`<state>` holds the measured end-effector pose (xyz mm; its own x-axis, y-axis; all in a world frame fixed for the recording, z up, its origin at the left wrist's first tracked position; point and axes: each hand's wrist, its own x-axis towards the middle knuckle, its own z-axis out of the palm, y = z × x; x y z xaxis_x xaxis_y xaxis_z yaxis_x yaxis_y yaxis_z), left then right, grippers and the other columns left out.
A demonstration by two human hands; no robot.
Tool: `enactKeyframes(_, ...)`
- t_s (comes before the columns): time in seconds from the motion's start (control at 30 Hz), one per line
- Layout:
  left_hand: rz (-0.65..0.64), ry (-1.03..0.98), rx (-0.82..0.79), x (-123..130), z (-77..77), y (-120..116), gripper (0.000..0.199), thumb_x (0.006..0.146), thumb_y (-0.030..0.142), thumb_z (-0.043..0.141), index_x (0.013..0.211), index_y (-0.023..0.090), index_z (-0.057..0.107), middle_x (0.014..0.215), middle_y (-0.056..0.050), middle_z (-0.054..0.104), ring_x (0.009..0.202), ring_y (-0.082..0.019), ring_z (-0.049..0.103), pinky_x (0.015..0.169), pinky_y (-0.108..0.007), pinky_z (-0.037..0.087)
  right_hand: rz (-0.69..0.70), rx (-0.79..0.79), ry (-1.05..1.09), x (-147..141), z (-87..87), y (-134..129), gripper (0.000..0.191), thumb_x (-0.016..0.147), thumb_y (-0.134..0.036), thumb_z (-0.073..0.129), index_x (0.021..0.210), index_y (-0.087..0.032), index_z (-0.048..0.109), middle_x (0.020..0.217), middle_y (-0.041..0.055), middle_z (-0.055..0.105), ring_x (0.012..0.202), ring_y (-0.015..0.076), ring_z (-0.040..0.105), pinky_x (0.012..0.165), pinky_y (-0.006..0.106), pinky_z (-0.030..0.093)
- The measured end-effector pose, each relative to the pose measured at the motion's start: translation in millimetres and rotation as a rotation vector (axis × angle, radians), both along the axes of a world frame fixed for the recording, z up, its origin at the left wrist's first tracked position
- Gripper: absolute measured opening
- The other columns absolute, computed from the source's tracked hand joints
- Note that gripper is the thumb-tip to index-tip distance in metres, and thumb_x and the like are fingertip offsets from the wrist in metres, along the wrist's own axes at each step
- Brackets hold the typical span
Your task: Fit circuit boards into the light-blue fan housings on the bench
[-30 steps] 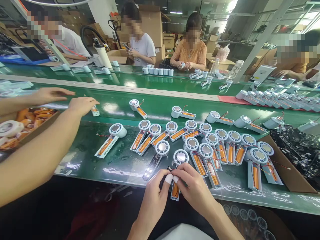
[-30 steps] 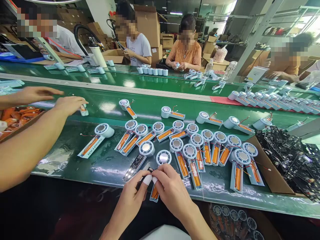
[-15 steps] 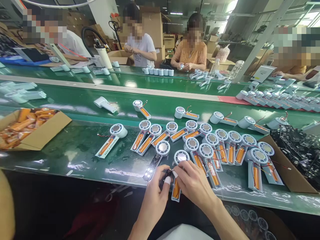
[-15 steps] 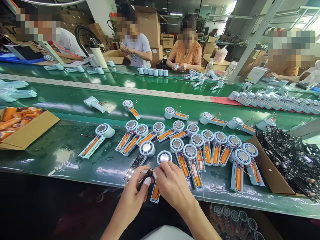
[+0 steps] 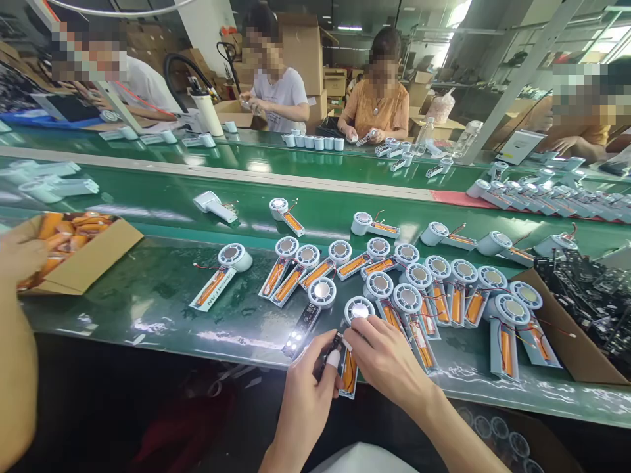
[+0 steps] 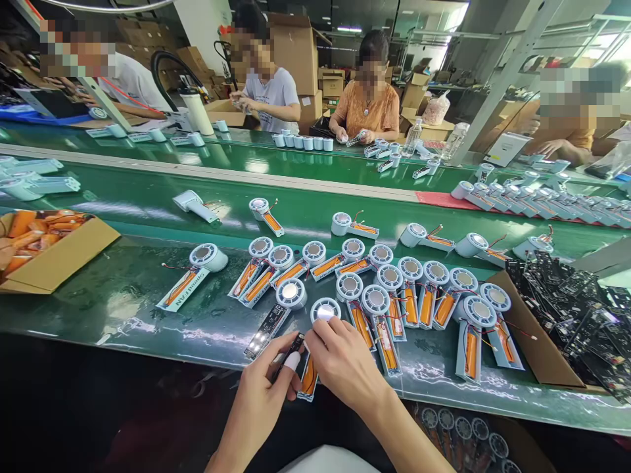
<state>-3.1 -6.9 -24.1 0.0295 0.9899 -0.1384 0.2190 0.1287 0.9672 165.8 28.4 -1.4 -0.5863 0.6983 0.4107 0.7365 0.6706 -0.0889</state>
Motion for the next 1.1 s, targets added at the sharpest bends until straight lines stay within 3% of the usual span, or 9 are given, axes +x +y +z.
enactKeyframes(0.13, 0.002, -0.155, -0.134, -0.3, 4.8, 1.3, 0.04, 0.09, 0.038, 0.056, 0.123, 0.017, 0.064, 0.091, -0.006, 0.073, 0.053, -0.014, 0.064, 0.045, -0.025, 0.054, 0.017, 0.023, 0.041, -1.1, -5.3, -0.6, 0.028, 0.098, -0.005, 0.041, 0.082, -0.018, 0.06, 0.079, 0.0036, 0.055, 0.068, 0.0184, 0.043, 0.06, 0.032, 0.035)
enactKeyframes(0.23, -0.031, -0.103, -0.12, -4.9, 5.1, 2.4, 0.042, 0.091, 0.037, 0.055, 0.125, 0.015, 0.065, 0.083, -0.006, 0.074, 0.055, -0.016, 0.065, 0.047, -0.026, 0.055, 0.0, 0.028, 0.007, -3.3, -5.6, -1.3, 0.029, 0.096, -0.003, 0.041, 0.078, -0.018, 0.059, 0.077, 0.0032, 0.054, 0.066, 0.018, 0.042, 0.059, 0.033, 0.035)
enactKeyframes(0.33, -0.058, 0.053, 0.031, -8.5, 1.7, 2.2, 0.037, 0.092, 0.03, 0.052, 0.123, 0.017, 0.069, 0.1, -0.01, 0.077, 0.06, -0.017, 0.069, 0.057, -0.03, 0.061, -0.025, 0.047, -0.053, -6.6, -3.5, -3.2, 0.026, 0.092, -0.001, 0.045, 0.076, -0.017, 0.059, 0.077, 0.0039, 0.054, 0.067, 0.0188, 0.044, 0.058, 0.034, 0.035)
enactKeyframes(0.43, -0.057, 0.217, 0.268, -6.8, -1.8, -0.1, 0.04, 0.089, 0.016, 0.046, 0.12, 0.02, 0.072, 0.113, -0.01, 0.076, 0.087, -0.022, 0.075, 0.08, -0.036, 0.063, -0.058, 0.052, -0.123, -10.0, -1.1, -6.1, 0.024, 0.086, 0.0, 0.049, 0.075, -0.018, 0.059, 0.077, 0.0047, 0.054, 0.068, 0.0204, 0.046, 0.058, 0.035, 0.036)
enactKeyframes(0.53, -0.041, 0.277, 0.373, -3.1, -2.2, -1.8, 0.046, 0.088, 0.011, 0.043, 0.122, 0.022, 0.072, 0.114, -0.01, 0.076, 0.106, -0.025, 0.072, 0.09, -0.037, 0.06, -0.089, 0.029, -0.145, -11.3, -0.2, -7.3, 0.023, 0.085, 0.0, 0.051, 0.074, -0.019, 0.058, 0.078, 0.0051, 0.055, 0.069, 0.0212, 0.049, 0.058, 0.036, 0.037)
enactKeyframes(0.67, -0.058, 0.161, 0.206, -5.8, 2.3, 2.1, 0.036, 0.093, 0.022, 0.048, 0.119, 0.021, 0.072, 0.112, -0.011, 0.076, 0.086, -0.022, 0.075, 0.076, -0.034, 0.063, -0.079, -0.067, 0.027, -6.8, 0.5, -4.4, 0.022, 0.094, -0.007, 0.05, 0.078, -0.02, 0.06, 0.079, 0.004, 0.058, 0.069, 0.0195, 0.053, 0.059, 0.033, 0.041)
enactKeyframes(0.8, -0.12, -0.008, -0.008, -14.8, 5.8, 9.1, 0.037, 0.093, 0.036, 0.053, 0.122, 0.019, 0.071, 0.106, -0.01, 0.076, 0.064, -0.016, 0.069, 0.057, -0.027, 0.059, -0.038, -0.23, 0.22, 2.6, 3.8, 0.9, 0.022, 0.1, -0.012, 0.045, 0.105, -0.02, 0.065, 0.094, 0.0064, 0.064, 0.081, 0.019, 0.06, 0.066, 0.03, 0.048)
enactKeyframes(0.97, -0.168, -0.097, -0.047, -20.6, 3.9, 13.9, 0.034, 0.092, 0.035, 0.058, 0.118, 0.02, 0.073, 0.094, -0.006, 0.075, 0.066, -0.015, 0.068, 0.059, -0.025, 0.057, 0.054, -0.407, 0.334, 7.5, 7.1, 5.0, 0.02, 0.101, -0.018, 0.051, 0.1, -0.022, 0.07, 0.09, 0.0044, 0.067, 0.082, 0.018, 0.059, 0.072, 0.03, 0.049)
enactKeyframes(1.1, -0.188, -0.059, -0.006, -22.4, 3.7, 17.3, 0.032, 0.092, 0.034, 0.058, 0.117, 0.022, 0.073, 0.099, -0.006, 0.077, 0.07, -0.016, 0.07, 0.067, -0.03, 0.061, -0.011, -0.418, 0.362, 1.2, 5.2, 3.3, 0.021, 0.101, -0.018, 0.052, 0.097, -0.022, 0.072, 0.086, 0.0042, 0.067, 0.079, 0.0191, 0.058, 0.069, 0.032, 0.048)
